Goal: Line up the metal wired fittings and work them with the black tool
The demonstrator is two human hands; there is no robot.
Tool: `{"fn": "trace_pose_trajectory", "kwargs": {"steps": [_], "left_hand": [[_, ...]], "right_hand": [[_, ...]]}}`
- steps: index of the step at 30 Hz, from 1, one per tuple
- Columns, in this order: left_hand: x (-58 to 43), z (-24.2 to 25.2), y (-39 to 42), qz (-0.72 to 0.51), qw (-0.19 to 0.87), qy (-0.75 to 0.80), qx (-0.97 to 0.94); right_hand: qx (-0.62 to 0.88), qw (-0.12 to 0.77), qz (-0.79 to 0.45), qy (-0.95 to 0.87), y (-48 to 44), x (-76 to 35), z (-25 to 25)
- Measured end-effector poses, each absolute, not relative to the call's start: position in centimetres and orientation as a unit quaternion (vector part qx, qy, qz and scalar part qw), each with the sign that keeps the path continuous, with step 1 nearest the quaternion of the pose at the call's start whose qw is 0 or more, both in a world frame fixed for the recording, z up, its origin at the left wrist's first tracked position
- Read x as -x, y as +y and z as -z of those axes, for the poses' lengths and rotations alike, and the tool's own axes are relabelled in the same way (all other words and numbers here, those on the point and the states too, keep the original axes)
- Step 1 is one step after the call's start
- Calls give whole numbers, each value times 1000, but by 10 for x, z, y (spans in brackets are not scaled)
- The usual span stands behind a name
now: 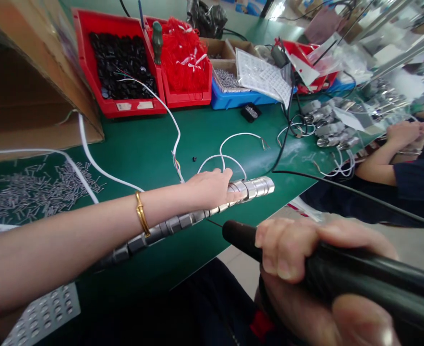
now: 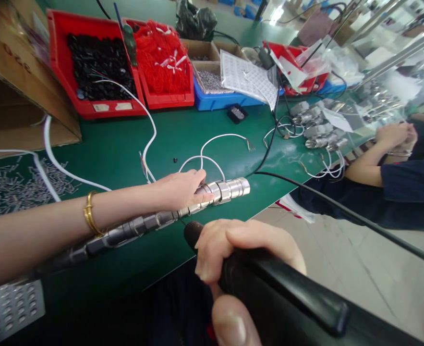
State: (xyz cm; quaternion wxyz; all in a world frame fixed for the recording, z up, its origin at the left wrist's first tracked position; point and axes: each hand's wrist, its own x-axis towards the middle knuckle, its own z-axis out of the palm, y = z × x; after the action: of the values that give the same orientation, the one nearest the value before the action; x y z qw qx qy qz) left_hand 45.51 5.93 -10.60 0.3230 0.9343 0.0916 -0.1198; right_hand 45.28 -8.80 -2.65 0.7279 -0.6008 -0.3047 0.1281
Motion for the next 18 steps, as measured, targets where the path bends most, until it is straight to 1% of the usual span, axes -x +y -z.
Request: {"fn": "trace_pose_trajectory", "kwargs": {"steps": [2,5,9,14,18], "left_hand": [[-448,93,60,62,300,75,-949],[-433,76,67,0,243,12,-970],[-412,78,75,25,200,-48,-978],[-398,100,77,75,234,-23,-969],[-397,103,77,87,238,-21,-967]], "right_hand": [[599,740,-104,-289,-87,-446,23],[603,735,-115,-287,-86,-445,19],[604,727,-142,-294,-86,-449,19],[594,733,-134,-304,-83,-448,28],[601,725,-134,-308,-83,-446,31]]}}
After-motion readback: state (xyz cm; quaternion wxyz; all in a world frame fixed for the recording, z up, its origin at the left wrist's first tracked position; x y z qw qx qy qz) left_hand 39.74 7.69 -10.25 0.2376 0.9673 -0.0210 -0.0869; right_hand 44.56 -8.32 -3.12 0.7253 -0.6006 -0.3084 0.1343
